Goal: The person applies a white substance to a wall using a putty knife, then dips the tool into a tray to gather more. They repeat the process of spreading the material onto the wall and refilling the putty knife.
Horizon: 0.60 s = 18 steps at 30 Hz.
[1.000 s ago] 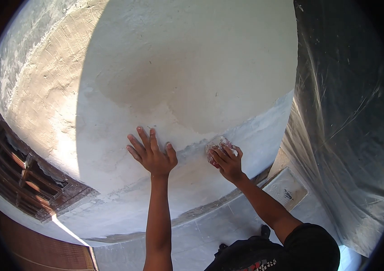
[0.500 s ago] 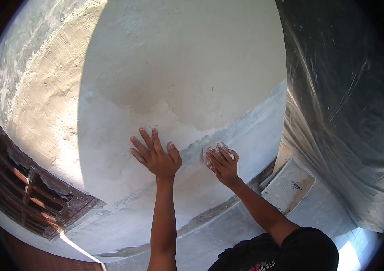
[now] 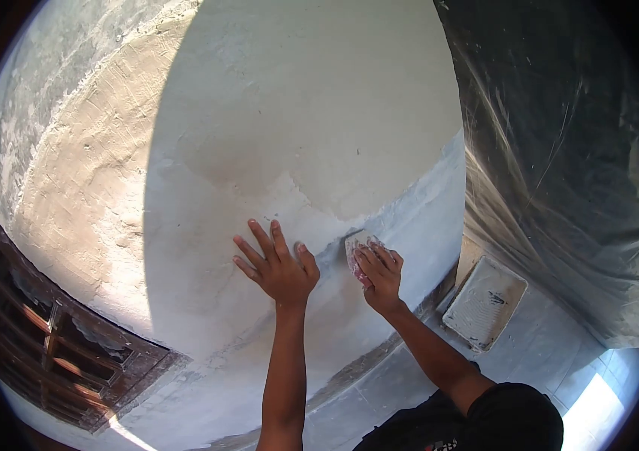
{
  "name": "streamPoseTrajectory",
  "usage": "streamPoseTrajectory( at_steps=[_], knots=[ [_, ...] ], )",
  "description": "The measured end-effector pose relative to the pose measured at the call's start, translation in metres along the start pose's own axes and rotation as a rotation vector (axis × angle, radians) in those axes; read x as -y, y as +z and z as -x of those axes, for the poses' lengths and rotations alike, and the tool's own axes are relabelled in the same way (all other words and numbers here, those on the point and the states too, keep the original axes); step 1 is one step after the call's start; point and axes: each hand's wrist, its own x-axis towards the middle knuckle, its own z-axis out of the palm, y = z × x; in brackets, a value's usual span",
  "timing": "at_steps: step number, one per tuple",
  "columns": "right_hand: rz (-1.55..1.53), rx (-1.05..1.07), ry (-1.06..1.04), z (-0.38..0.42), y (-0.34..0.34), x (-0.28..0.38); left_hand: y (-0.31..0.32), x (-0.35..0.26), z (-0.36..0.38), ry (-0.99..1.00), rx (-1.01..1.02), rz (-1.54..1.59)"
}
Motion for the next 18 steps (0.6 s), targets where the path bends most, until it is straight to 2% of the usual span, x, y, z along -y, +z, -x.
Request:
streamPoseTrajectory(
  at_steps=[2,5,7,11,13,18],
  knots=[
    [-0.003,-0.216,-0.075,-0.061,-0.017,0.006,-0.001,0.0,0.004,-0.006,0.016,-0.001],
    [0.036,-0.283,-0.094,-0.113,-0.012,0.0,0.0,0.001,0.002,-0.006,0.004,0.012],
    [0.114,-0.228,-0.093,-0.109,0.006,-0.01,0.001,0.001,0.002,0.001,0.008,0.008],
    [0.064,-0.159,-0.038,-0.018,0.022,-0.006,0.0,0.0,0.003,-0.009,0.014,-0.005],
    [0.057,-0.049,0.01,0.003,0.015,0.004,0.0,0.0,0.002,-0.01,0.016,0.005],
    [0.008,-0.185,0.027,-0.064,-0.002,0.011,0.001,0.0,0.002,-0.011,0.015,0.0]
  ],
)
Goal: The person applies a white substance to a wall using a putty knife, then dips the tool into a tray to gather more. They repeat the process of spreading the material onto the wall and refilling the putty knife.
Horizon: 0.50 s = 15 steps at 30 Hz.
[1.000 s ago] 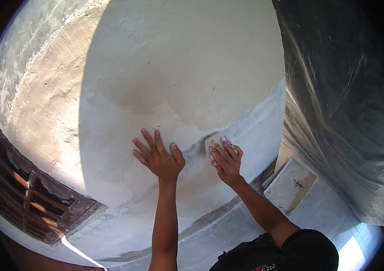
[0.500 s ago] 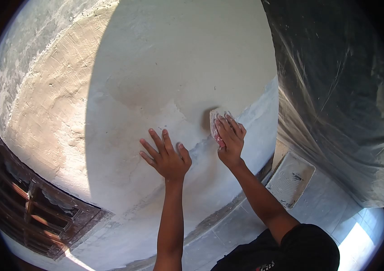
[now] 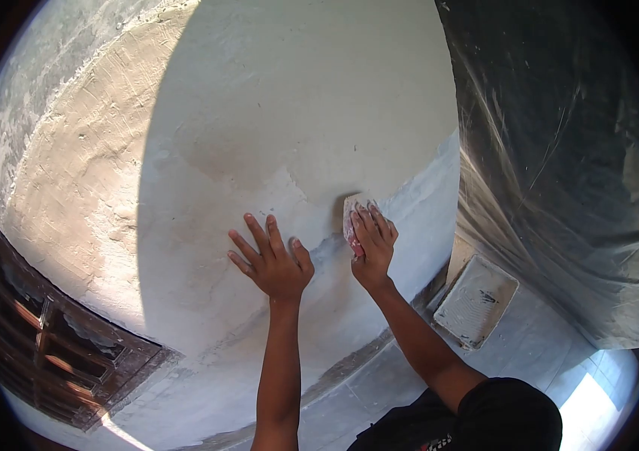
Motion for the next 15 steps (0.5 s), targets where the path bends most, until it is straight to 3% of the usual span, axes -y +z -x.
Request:
streamPoseTrajectory(
  at_steps=[5,8,11,15],
  knots=[
    [0.023,0.026,0.045,0.054,0.026,0.009,0.0,0.001,0.0,-0.005,-0.009,-0.002],
    [-0.044,0.298,0.067,0.096,-0.012,0.023,0.0,0.001,0.003,-0.009,-0.004,-0.009],
    [-0.064,0.178,0.067,0.046,-0.031,0.016,0.003,0.002,0.001,0.009,-0.026,-0.016],
    [-0.013,-0.137,-0.103,-0.094,-0.029,0.006,0.001,0.001,0.002,-0.005,-0.009,-0.014]
  ],
)
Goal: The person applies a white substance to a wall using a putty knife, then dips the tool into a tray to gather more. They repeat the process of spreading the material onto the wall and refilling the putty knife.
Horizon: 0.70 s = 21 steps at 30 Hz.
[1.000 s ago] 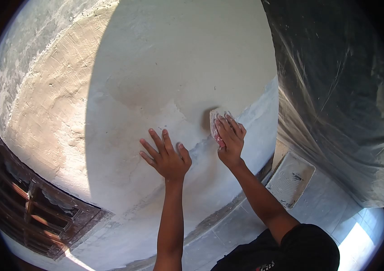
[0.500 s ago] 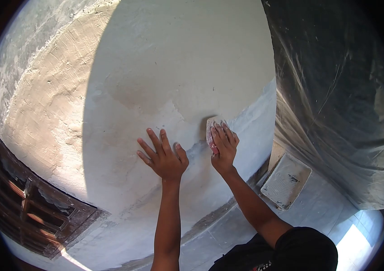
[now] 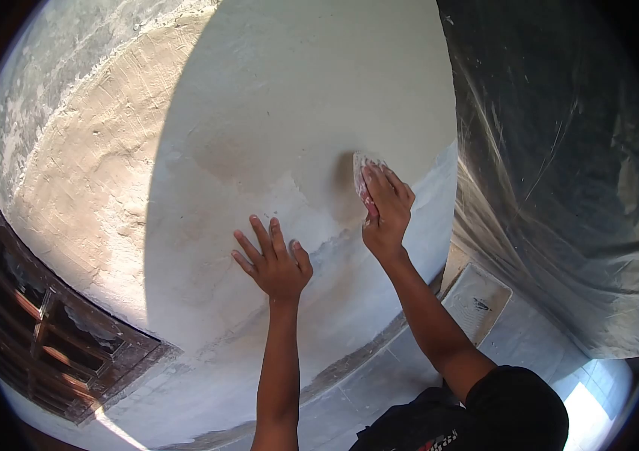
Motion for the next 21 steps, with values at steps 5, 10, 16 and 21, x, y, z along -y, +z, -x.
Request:
streamPoseTrajectory(
  at_steps=[5,10,16,21],
  knots=[
    [0.101,0.129,-0.048,0.019,0.02,-0.014,-0.001,-0.001,-0.001,-0.001,-0.008,-0.002],
    [0.034,0.519,0.026,0.154,-0.033,0.002,-0.001,0.0,-0.001,0.008,-0.013,-0.009],
    [0.004,0.16,0.051,0.057,-0.018,-0.008,0.0,0.0,0.0,0.01,-0.021,-0.018],
    [0.04,0.146,-0.01,0.028,0.007,-0.014,0.0,-0.001,0.001,0.006,-0.025,-0.012]
  ],
)
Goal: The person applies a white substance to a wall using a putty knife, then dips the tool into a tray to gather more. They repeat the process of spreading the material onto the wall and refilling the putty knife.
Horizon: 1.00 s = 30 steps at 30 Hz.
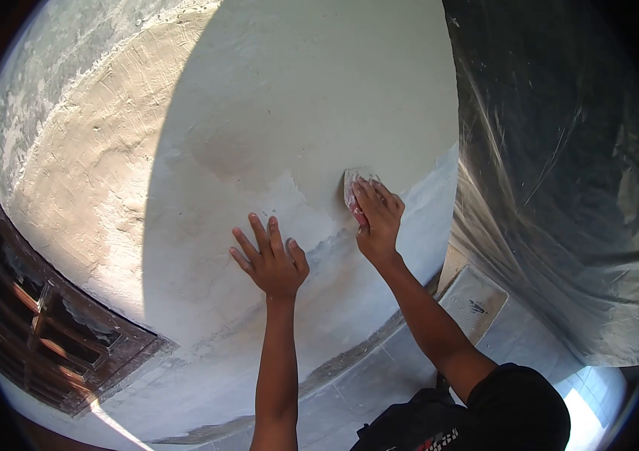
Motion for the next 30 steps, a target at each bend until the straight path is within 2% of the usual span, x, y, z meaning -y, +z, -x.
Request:
streamPoseTrajectory(
  at_steps=[4,5,6,10,12,15,18,20,21,24,28,30],
  knots=[
    [-0.045,0.391,0.034,0.131,-0.027,0.016,0.0,0.001,-0.002,0.007,0.006,-0.01],
    [-0.078,0.398,0.035,0.147,-0.034,0.018,0.0,0.001,-0.002,0.008,0.004,-0.011],
    [-0.081,0.394,0.034,0.136,-0.033,0.018,0.002,0.002,-0.002,0.017,-0.011,-0.012],
    [-0.058,0.061,0.008,0.027,-0.034,0.013,0.001,0.001,-0.002,0.011,-0.002,-0.007],
    [-0.023,-0.036,-0.016,-0.014,-0.022,0.003,0.001,0.001,-0.003,0.005,0.005,-0.008],
    [-0.011,-0.01,-0.042,-0.008,-0.003,0.002,0.0,0.0,-0.001,0.004,0.007,0.001],
    [-0.009,0.217,0.007,0.079,-0.011,0.018,-0.001,0.0,-0.005,-0.002,-0.014,0.012],
    [0.002,0.478,-0.011,0.149,-0.025,0.018,-0.002,-0.002,-0.002,-0.015,-0.012,0.013],
    [-0.082,0.491,0.001,0.16,-0.032,0.023,-0.002,-0.002,-0.002,-0.012,-0.016,0.015],
    [-0.115,0.399,0.085,0.153,-0.033,0.011,0.001,0.0,-0.006,-0.003,-0.033,0.015],
    [-0.088,0.032,0.071,0.045,-0.02,0.007,0.001,0.001,-0.002,0.013,-0.008,0.001],
    [-0.087,0.005,0.073,0.037,-0.013,0.011,0.001,0.001,-0.003,0.01,-0.006,0.001]
  ],
)
